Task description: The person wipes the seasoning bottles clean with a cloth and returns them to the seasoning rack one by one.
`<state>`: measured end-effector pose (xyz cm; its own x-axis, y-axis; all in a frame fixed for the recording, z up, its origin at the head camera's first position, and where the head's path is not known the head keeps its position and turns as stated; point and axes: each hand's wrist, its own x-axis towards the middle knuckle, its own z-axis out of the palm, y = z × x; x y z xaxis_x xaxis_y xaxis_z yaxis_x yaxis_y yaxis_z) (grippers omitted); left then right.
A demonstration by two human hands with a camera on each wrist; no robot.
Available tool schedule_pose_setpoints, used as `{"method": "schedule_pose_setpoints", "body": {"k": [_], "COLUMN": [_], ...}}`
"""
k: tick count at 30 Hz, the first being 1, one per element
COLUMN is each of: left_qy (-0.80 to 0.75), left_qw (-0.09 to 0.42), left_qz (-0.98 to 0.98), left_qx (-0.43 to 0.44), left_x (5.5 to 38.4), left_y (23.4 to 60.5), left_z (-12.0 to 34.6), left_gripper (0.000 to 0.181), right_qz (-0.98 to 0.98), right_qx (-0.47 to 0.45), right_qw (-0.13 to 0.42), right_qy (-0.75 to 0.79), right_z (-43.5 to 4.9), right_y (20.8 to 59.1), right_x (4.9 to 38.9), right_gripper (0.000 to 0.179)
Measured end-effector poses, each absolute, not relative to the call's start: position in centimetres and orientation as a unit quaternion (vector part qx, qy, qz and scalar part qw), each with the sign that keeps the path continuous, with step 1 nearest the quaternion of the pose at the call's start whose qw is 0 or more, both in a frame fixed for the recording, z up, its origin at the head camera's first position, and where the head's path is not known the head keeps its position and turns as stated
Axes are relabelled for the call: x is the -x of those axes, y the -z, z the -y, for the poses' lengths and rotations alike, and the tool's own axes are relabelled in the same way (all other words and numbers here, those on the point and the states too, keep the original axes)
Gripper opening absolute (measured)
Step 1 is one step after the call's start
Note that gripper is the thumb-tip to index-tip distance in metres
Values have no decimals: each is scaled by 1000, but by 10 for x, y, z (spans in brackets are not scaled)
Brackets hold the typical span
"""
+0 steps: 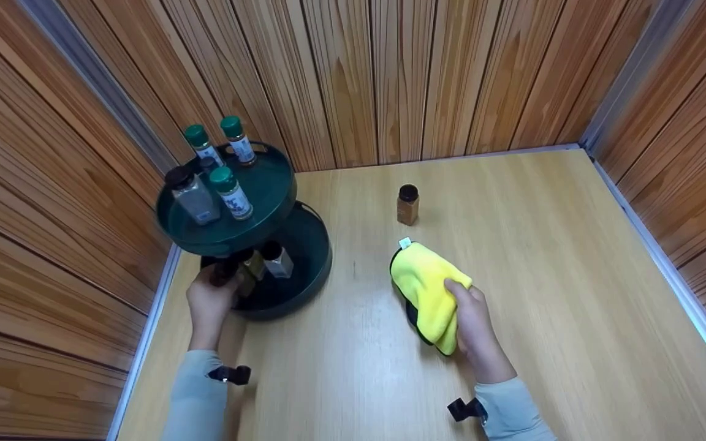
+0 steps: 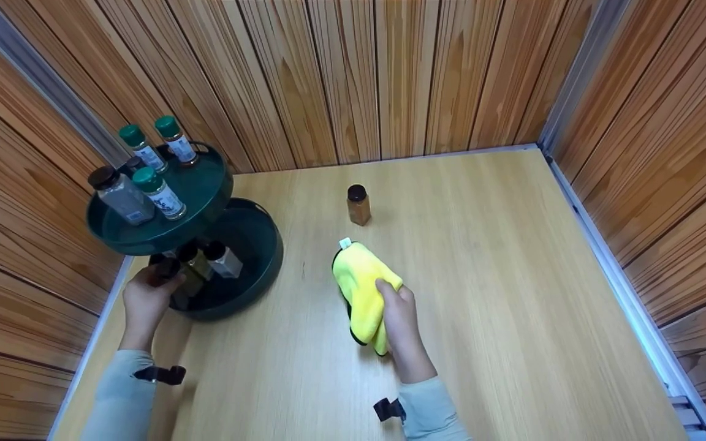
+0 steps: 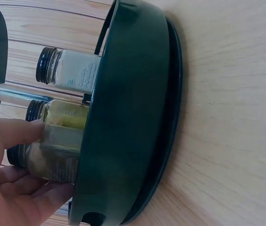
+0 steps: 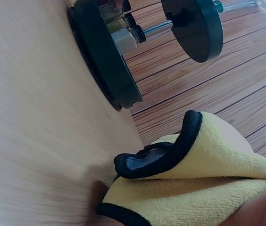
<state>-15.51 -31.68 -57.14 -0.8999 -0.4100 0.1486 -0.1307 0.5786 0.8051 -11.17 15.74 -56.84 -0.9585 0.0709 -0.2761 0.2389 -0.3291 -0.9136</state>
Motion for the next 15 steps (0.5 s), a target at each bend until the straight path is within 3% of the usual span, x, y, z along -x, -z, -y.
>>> {"method": "schedule_pose_setpoints", "body": {"k": [15], "left_qy": [427], "left_qw": [118], "left_qz": [884], "left_qx": [-148], "left_x": [151], "left_y": [571], "left_z": [318], "left_gripper": [47], "right_qz": [-562], "right_qx": [-145], "right_qw": [49], "right_qy": [813], "right_z": [-156], "right_y": [567], "right_x": [111], "right_gripper": [31]}}
